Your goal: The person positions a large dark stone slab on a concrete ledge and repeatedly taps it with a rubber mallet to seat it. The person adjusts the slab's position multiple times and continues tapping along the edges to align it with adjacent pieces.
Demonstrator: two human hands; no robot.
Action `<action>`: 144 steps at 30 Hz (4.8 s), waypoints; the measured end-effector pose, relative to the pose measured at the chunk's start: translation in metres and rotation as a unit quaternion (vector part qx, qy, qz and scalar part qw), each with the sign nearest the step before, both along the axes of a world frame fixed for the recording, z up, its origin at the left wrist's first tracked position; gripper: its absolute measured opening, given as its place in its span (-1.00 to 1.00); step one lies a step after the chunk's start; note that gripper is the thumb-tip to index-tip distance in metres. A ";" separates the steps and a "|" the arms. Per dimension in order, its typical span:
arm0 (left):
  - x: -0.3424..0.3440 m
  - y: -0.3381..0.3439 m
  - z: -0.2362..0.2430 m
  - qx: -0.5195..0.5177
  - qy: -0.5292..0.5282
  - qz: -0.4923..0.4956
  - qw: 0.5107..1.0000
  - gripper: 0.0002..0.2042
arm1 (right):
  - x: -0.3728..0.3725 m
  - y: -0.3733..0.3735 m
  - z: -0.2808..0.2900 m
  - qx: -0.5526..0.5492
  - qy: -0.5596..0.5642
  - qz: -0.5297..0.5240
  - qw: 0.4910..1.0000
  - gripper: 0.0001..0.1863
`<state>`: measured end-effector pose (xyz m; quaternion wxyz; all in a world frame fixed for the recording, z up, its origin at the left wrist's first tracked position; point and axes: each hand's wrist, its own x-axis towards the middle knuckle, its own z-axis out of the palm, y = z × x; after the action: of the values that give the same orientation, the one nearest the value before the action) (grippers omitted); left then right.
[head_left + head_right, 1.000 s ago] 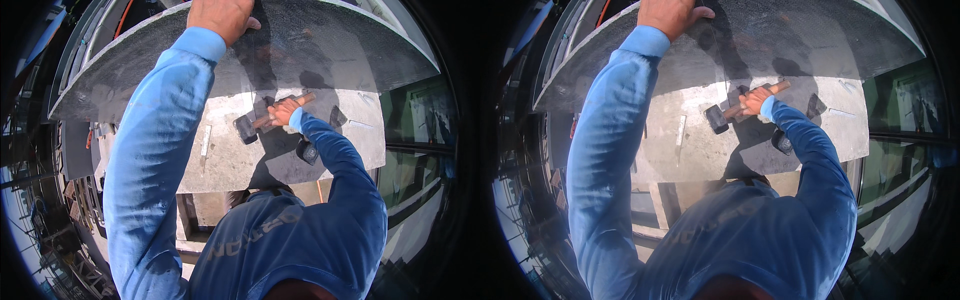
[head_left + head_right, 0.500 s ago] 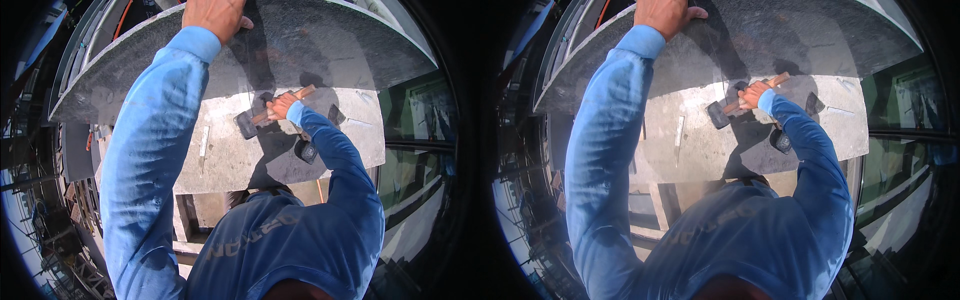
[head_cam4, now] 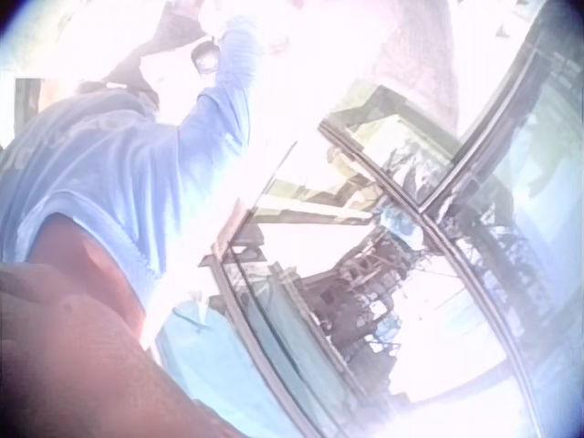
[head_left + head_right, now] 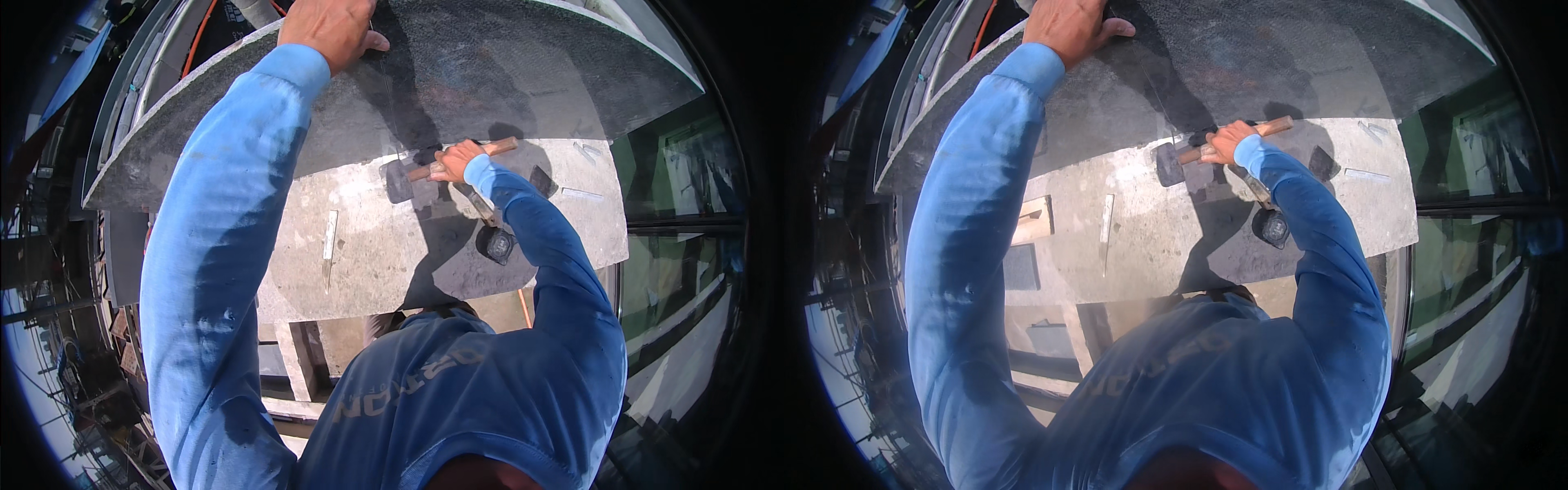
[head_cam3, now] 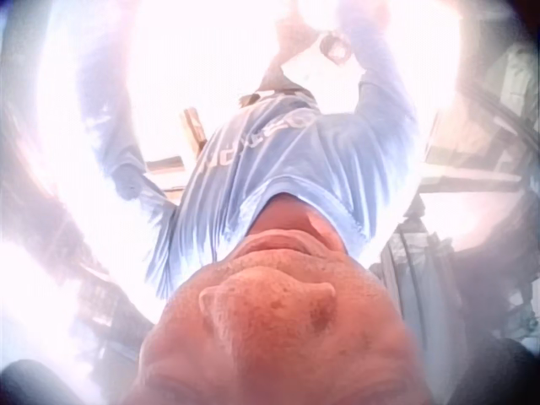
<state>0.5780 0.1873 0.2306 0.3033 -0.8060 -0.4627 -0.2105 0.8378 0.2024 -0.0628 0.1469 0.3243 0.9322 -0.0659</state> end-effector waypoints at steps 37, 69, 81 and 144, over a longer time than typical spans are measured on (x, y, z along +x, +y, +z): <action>-0.003 -0.012 0.003 0.019 -0.048 -0.035 0.998 -0.68 | -0.053 -0.038 -0.018 -0.071 -0.011 -0.059 0.996 -0.15; 0.008 -0.010 0.003 -0.064 -0.167 -0.057 0.982 -0.67 | -0.021 -0.017 -0.020 0.033 -0.015 0.130 0.991 -0.14; 0.009 -0.009 0.004 -0.099 -0.236 -0.066 0.964 -0.67 | -0.033 -0.046 -0.019 -0.004 -0.017 -0.016 1.000 -0.15; 0.012 -0.017 0.012 -0.251 -0.466 -0.114 0.840 -0.66 | -0.059 -0.005 0.002 -0.012 -0.023 -0.097 0.995 -0.08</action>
<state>0.5897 0.1702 0.2424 -0.1875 -0.7080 -0.4917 -0.4710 0.7787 0.1971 -0.0609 0.1650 0.4126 0.8920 -0.0832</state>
